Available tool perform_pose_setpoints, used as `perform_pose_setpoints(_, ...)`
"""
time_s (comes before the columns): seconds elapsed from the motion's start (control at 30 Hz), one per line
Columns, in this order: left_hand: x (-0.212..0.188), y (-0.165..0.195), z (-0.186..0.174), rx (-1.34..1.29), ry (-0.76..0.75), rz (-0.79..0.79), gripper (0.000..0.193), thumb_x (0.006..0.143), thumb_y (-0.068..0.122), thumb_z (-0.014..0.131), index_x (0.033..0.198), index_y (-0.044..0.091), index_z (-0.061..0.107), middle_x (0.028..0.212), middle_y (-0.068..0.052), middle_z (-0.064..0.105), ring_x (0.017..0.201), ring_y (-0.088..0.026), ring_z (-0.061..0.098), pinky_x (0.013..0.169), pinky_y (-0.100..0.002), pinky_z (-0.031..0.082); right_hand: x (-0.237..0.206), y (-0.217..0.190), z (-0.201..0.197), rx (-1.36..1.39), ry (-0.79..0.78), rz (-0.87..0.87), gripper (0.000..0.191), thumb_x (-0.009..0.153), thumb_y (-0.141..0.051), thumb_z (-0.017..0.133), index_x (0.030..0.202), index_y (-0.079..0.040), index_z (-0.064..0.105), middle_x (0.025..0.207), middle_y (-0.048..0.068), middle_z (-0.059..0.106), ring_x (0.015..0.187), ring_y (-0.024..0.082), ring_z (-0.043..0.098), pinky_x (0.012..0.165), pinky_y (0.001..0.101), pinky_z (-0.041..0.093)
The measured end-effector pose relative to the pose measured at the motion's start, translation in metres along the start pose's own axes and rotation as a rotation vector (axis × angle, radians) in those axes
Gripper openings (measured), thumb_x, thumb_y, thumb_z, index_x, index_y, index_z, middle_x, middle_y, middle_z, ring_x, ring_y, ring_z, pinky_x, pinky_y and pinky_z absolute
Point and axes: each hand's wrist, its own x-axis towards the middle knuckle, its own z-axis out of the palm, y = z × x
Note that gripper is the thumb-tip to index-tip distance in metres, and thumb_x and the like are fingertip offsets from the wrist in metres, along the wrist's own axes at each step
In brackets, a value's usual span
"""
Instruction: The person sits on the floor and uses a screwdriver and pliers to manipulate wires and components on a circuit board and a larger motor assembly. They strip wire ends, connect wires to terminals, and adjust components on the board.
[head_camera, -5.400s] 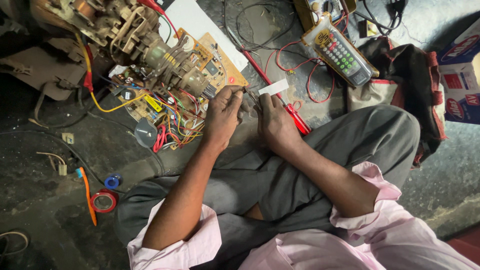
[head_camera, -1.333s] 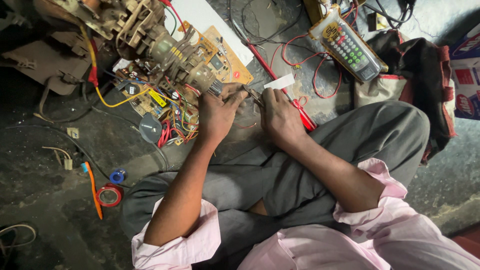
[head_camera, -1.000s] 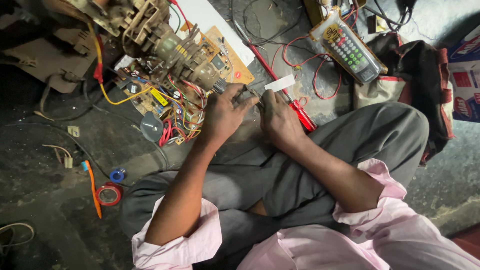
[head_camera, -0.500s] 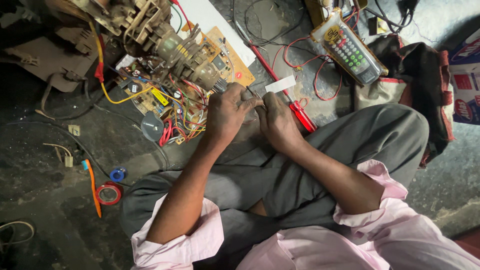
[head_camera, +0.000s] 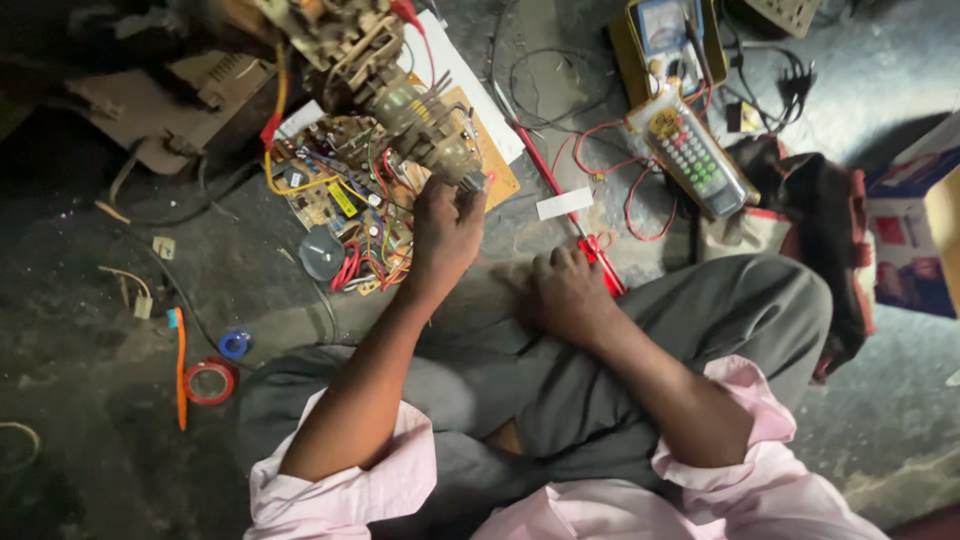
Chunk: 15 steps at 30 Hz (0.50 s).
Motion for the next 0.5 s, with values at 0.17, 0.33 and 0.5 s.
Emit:
perform_pose_setpoints(0.17,-0.002,0.002,0.001,-0.049,0.046,0.081,0.009,0.102,0.009,0.063,0.1,0.002,0.066,0.093,-0.012,0.068,0.084,-0.028,0.068,0.077,-0.039,0.053,0.01,0.0,-0.016,0.155,0.115,-0.126,0.05,0.079,-0.038,0.078,0.116,-0.006,0.068,0.112,0.016,0.067,0.108,0.037,0.062,0.086,0.052,0.052)
perform_pose_setpoints(0.33,-0.004,0.017,-0.002,-0.062,0.041,0.168,0.017,0.095,0.01,0.07,0.111,0.005,0.076,0.098,-0.013,0.061,0.092,-0.027,0.064,0.078,-0.037,0.052,0.038,-0.019,-0.04,0.969,0.361,-0.11,0.052,0.094,-0.021,0.072,0.139,0.0,0.057,0.119,0.009,0.067,0.099,0.016,0.064,0.077,0.03,0.053)
perform_pose_setpoints(0.5,-0.002,0.044,-0.012,-0.138,0.107,0.255,0.018,0.095,0.009,0.073,0.113,0.007,0.075,0.097,-0.01,0.06,0.095,-0.025,0.063,0.084,-0.038,0.052,0.057,-0.033,-0.055,1.112,0.246,0.028,0.024,0.104,-0.015,0.066,0.113,0.007,0.068,0.097,0.006,0.07,0.084,0.011,0.062,0.073,0.0281,0.052)
